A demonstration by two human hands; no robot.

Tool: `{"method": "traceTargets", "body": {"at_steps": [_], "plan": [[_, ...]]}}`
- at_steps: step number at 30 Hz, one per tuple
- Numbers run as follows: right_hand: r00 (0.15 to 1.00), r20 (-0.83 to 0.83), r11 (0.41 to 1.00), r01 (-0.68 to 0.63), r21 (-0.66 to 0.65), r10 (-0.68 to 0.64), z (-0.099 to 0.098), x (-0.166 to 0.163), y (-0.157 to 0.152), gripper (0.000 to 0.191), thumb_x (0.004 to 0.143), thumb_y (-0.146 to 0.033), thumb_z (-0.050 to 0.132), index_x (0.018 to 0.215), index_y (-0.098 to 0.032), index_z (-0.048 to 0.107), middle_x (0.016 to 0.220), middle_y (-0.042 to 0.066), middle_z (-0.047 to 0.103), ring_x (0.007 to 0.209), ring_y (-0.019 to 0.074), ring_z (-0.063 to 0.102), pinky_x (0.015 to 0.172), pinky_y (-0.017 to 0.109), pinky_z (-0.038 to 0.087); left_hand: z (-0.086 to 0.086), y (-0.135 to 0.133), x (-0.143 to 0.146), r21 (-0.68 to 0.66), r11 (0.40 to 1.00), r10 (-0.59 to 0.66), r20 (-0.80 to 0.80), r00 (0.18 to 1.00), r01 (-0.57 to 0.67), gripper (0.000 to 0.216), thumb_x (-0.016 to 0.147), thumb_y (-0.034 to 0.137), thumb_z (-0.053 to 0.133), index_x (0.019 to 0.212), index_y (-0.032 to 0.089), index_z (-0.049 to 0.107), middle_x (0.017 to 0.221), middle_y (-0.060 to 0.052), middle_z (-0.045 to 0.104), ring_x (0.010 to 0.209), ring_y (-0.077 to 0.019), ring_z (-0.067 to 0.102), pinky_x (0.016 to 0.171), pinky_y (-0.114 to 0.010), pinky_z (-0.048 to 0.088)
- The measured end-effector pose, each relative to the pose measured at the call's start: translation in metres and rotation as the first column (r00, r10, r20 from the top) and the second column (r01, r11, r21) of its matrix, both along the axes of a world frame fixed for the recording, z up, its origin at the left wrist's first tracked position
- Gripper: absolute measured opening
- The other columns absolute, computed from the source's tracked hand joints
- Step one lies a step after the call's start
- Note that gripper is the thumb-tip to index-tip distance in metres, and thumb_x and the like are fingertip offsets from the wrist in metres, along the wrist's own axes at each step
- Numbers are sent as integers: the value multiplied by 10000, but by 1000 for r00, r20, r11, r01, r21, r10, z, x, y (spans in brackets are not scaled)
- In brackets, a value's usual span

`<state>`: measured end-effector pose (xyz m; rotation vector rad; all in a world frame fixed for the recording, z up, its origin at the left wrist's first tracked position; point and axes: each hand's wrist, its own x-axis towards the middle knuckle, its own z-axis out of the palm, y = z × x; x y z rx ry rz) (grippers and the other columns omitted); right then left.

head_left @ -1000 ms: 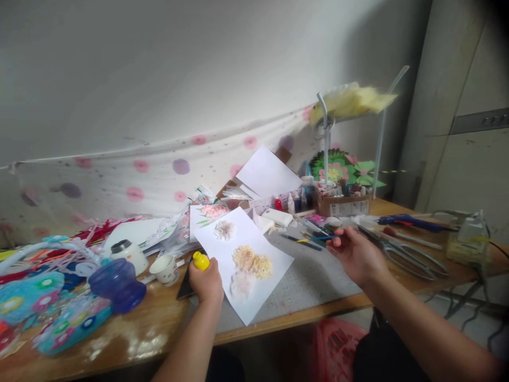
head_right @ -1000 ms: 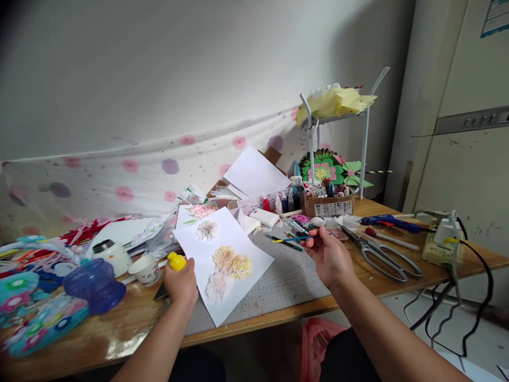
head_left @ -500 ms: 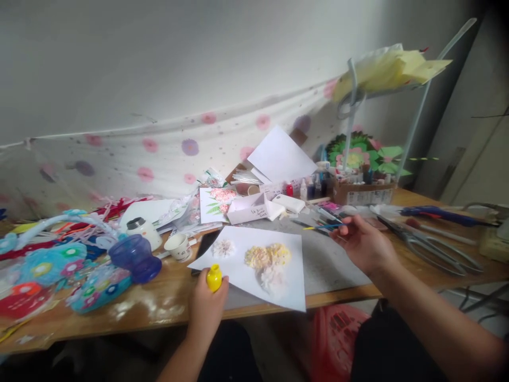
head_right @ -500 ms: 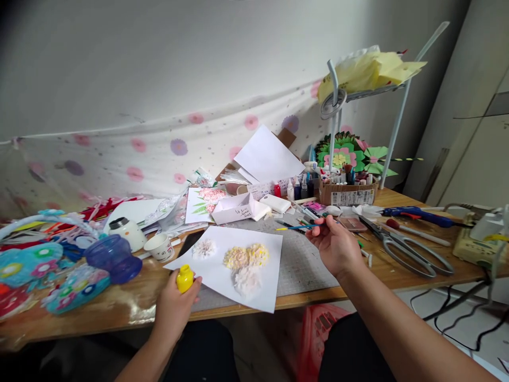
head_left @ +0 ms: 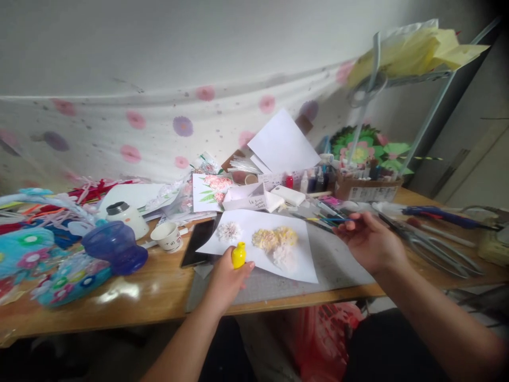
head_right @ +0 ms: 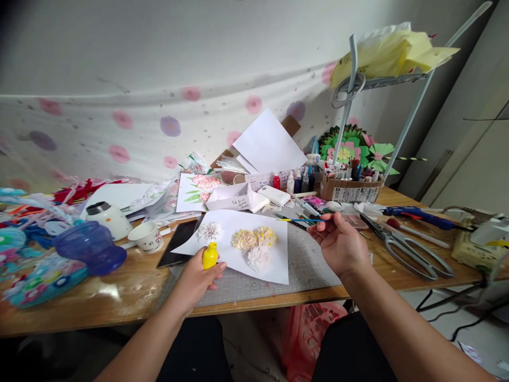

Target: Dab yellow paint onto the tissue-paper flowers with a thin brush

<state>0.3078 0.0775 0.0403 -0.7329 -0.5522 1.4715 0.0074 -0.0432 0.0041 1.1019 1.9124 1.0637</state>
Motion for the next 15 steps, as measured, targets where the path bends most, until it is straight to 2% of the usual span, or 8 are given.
{"method": "traceTargets", "body": {"at_steps": [2,4,6,8,10,12,15], "plan": [[1000,1,1000,3,11,-3,1,0,0,369,1011,-352,551,697,-215,686,581,6,589,609,155,626,783,345,599,8,-2,6,-36,995,-89,68,994,92,306,996,363,719,1227,177,645,1063,-42,736,799,-167,724,648,-302,618],[1000,6,1000,11,21,-12,2,0,-2,319,983,-354,596,719,-209,700,597,3,597,605,147,624,789,346,601,14,-10,8,-52,981,-177,129,976,185,352,908,449,759,1122,208,618,907,-18,749,711,-171,721,557,-254,559],[1000,16,999,21,36,-21,3,1,-3,224,933,-318,653,753,-203,720,611,-3,607,611,138,628,798,338,604,20,-23,6,-65,951,-287,173,942,301,417,793,556,782,994,235,606,773,2,729,624,-173,689,526,-254,530],[999,32,998,28,58,-30,5,1,-5,155,898,-265,672,773,-196,734,615,-6,616,617,128,628,807,329,611,28,-34,1,-98,907,-389,179,904,410,428,737,562,783,973,243,623,676,19,692,562,-187,657,500,-275,517],[998,56,996,31,85,-36,8,-1,-8,154,891,-252,677,769,-185,744,609,-6,617,612,123,621,801,325,621,37,-36,-4,-97,885,-445,109,889,456,357,720,503,786,935,255,645,683,29,673,556,-183,622,509,-273,482],[996,78,992,37,119,-47,11,-3,-12,162,859,-296,744,739,-187,750,604,-4,626,590,118,608,762,311,626,48,-27,-7,-71,887,-458,-22,889,456,287,665,430,838,806,265,651,683,43,634,615,-170,555,565,-257,418],[988,140,980,36,195,-64,17,-10,-23,262,678,-427,933,693,-218,774,588,5,653,577,130,622,699,287,624,60,0,-9,-32,869,-492,-171,854,494,238,653,404,847,752,282,669,629,53,591,602,-181,487,553,-263,312]]}}
